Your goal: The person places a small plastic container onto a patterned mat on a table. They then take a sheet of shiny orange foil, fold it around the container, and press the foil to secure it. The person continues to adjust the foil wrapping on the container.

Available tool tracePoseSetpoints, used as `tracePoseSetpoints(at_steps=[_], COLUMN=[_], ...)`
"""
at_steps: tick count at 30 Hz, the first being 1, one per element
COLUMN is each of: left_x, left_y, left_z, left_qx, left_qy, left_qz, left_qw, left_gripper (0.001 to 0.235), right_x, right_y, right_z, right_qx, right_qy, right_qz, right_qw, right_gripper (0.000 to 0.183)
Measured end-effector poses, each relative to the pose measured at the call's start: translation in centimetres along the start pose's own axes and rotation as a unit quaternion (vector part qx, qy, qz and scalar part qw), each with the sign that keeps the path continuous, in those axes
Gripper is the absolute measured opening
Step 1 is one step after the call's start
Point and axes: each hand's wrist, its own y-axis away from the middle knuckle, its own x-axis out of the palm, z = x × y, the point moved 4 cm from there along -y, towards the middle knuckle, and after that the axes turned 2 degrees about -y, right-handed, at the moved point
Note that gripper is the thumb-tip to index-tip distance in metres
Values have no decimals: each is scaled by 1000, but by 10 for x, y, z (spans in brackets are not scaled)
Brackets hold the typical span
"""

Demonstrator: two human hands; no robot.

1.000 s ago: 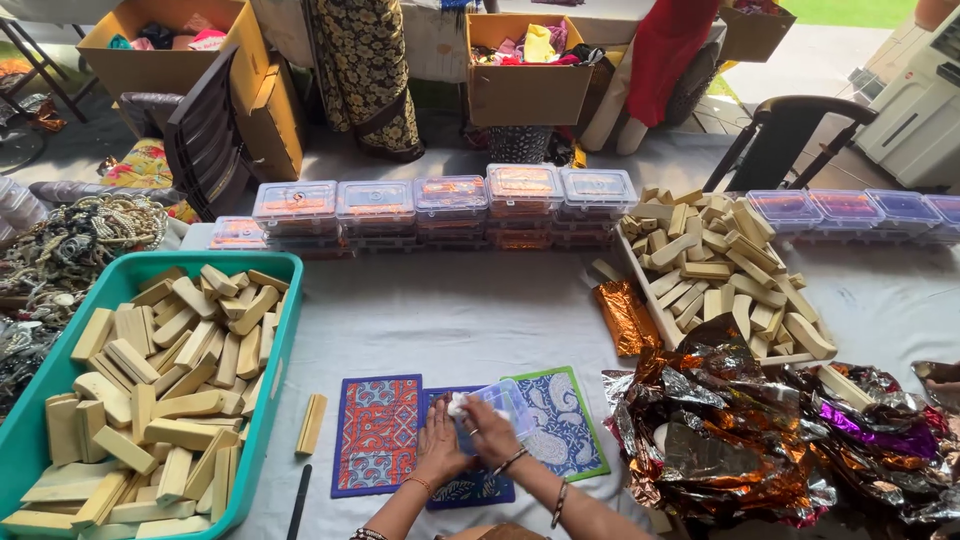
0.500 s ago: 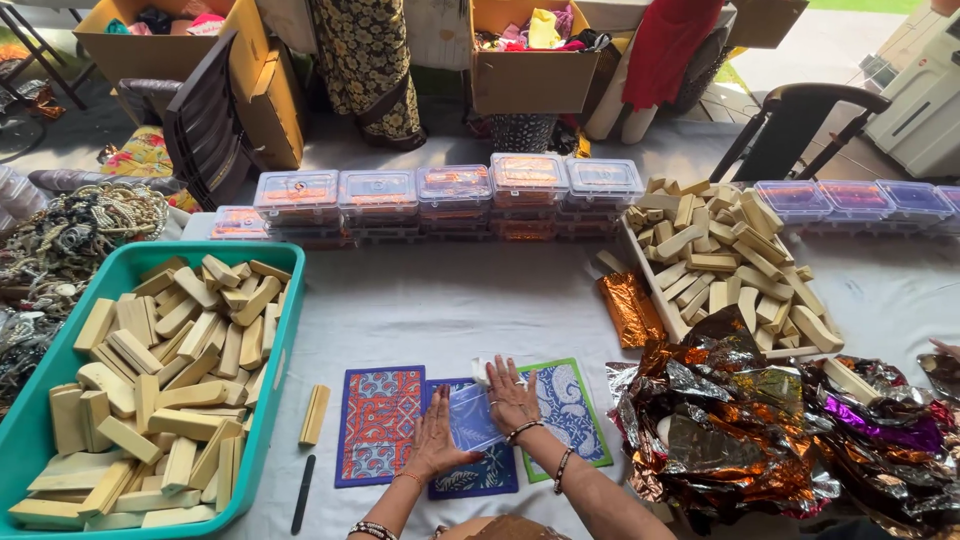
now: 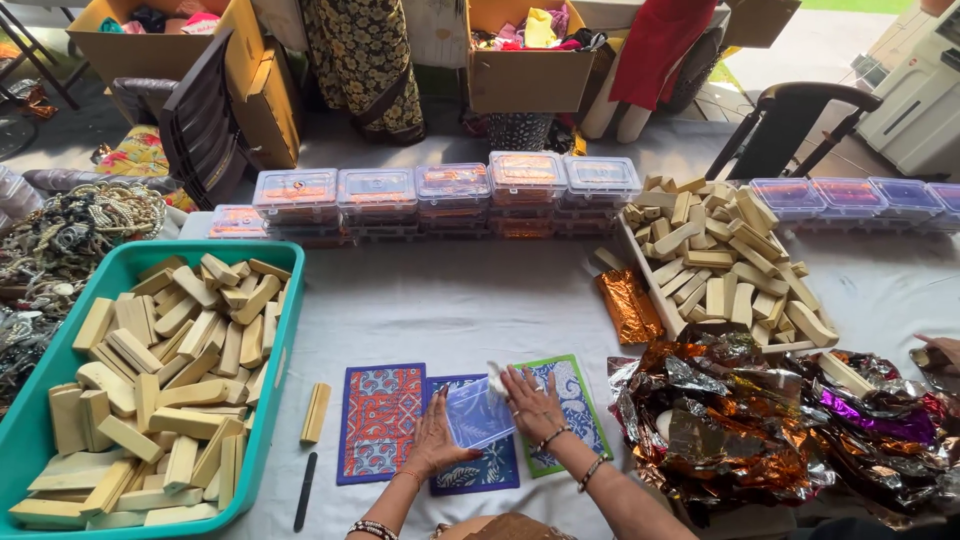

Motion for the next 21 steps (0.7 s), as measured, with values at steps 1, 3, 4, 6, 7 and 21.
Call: tracePoseSetpoints(at_steps=[1, 3, 4, 6, 7, 21], left_x=[0, 0, 2, 4, 26, -4], left_y=[-1, -2, -2, -6, -20, 3], left_z=[3, 4, 6, 7, 26, -1], left_qx=[-1, 22, 22, 29, 30, 25], left_qy=[0, 0, -1, 7, 7, 27], left_qz=[0, -10, -9, -13, -12, -22], left_qw=[1000, 1000, 1000, 999, 999, 999], left_gripper=[161, 158, 158, 156, 156, 153], right_x=[12, 31, 45, 67, 52, 5], right_y=[-15, -43, -50, -65, -47, -20], right_z=[-1, -6, 5, 29, 44, -3], right_qx=[-1, 35, 36, -26, -25, 30], right_qy=[-1, -7, -8, 2, 2, -2], right_qz=[1, -62, -62, -123, -123, -1], right_qw=[1000, 997, 997, 992, 992, 1000], right_gripper=[59, 60, 60, 61, 61, 61])
